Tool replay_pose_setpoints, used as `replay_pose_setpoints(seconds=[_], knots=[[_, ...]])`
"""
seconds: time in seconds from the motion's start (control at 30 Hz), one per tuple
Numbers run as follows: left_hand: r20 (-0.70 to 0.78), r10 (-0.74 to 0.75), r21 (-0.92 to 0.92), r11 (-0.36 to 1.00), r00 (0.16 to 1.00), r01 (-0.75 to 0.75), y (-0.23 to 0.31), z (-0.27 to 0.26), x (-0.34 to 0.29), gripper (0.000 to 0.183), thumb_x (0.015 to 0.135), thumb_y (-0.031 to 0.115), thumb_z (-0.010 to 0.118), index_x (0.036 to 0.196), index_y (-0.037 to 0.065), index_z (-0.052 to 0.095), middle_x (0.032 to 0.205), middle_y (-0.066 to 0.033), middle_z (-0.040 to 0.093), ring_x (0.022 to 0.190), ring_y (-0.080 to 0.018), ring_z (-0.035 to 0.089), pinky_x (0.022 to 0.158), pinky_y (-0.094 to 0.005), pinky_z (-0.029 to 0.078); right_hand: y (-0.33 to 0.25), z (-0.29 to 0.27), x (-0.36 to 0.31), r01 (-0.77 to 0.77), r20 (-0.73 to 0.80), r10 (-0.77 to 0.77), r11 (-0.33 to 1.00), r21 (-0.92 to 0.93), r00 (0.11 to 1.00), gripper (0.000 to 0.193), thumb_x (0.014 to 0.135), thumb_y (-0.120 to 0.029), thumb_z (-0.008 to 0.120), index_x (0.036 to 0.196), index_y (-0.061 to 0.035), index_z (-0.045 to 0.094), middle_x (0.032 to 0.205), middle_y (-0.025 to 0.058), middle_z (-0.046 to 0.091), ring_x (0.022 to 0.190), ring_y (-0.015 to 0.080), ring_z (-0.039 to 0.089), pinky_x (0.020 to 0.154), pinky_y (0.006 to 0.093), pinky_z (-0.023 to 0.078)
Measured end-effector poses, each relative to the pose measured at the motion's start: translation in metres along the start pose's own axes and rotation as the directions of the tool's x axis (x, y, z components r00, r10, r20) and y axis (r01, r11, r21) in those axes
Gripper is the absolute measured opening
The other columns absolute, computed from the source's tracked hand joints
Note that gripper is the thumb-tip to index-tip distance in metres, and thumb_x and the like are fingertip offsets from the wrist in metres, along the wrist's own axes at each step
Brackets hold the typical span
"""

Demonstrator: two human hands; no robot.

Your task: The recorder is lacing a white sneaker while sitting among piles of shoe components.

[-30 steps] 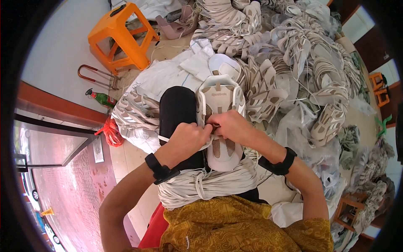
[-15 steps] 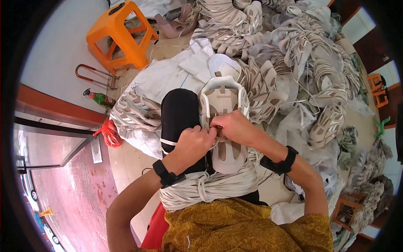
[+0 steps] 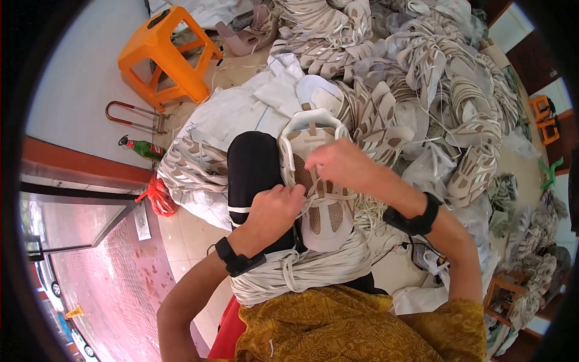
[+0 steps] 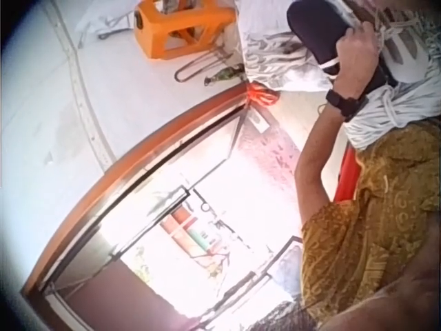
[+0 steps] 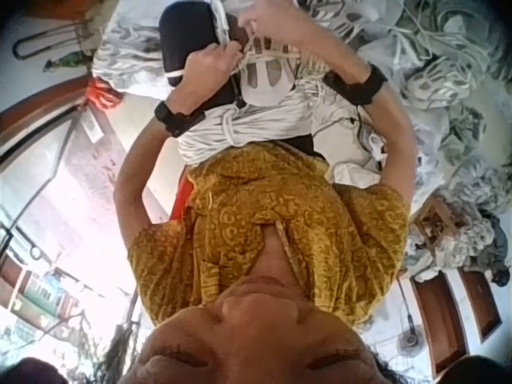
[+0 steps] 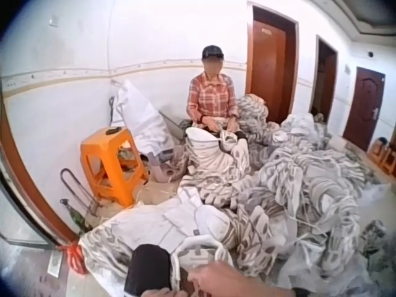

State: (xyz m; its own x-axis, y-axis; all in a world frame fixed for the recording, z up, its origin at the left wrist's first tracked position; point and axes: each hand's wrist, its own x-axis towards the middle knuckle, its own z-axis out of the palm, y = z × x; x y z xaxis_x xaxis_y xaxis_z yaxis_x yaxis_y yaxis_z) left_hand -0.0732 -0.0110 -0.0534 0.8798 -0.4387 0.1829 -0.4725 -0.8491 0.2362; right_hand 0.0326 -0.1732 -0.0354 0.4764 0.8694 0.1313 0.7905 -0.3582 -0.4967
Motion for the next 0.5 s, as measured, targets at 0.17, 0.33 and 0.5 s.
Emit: replay_pose_setpoints(seconds=[0.17, 0.33, 0.5], knots=[[-0.038, -0.201, -0.387, 0.906, 0.979, 0.171, 0.019, -0.007, 0.022, 0.016, 0.074, 0.011, 0.060, 0.085, 0.000, 0.055, 0.072, -0.0117, 0.057, 0.069, -0.0263, 0.057, 0.057, -0.0341, 0.046, -0.020, -0.016, -0.019, -0.050, -0.157, 0.081, 0.980, 0.195, 0.984, 0.016, 0.063, -0.002, 0.057, 0.078, -0.0043, 0.061, 0.070, 0.0091, 0.059, 0.062, 0.0217, 0.058, 0.056, 0.0287, 0.046], [-0.200, -0.209, -0.573, 0.818, 0.957, 0.059, 0.020, -0.021, 0.024, 0.007, 0.075, 0.003, 0.057, 0.079, -0.003, 0.055, 0.072, -0.0127, 0.055, 0.069, -0.0263, 0.055, 0.064, -0.0299, 0.044, -0.013, -0.004, -0.048, -0.286, -0.132, 0.484, 0.691, 0.664, 0.865, 0.015, 0.068, -0.005, 0.061, 0.083, -0.0019, 0.062, 0.073, 0.0032, 0.061, 0.064, 0.0113, 0.056, 0.058, 0.0229, 0.043], [0.276, -0.406, -0.871, 0.277, 0.871, 0.405, 0.032, -0.042, 0.044, 0.018, 0.085, 0.012, 0.046, 0.076, -0.001, 0.054, 0.066, -0.0073, 0.056, 0.060, -0.0116, 0.056, 0.058, -0.0249, 0.045, -0.034, 0.038, -0.095, -0.254, -0.048, 0.559, 0.449, 0.856, 0.828, 0.016, 0.070, -0.005, 0.061, 0.085, 0.0005, 0.063, 0.072, 0.0030, 0.061, 0.068, 0.0090, 0.053, 0.062, 0.0208, 0.041]])
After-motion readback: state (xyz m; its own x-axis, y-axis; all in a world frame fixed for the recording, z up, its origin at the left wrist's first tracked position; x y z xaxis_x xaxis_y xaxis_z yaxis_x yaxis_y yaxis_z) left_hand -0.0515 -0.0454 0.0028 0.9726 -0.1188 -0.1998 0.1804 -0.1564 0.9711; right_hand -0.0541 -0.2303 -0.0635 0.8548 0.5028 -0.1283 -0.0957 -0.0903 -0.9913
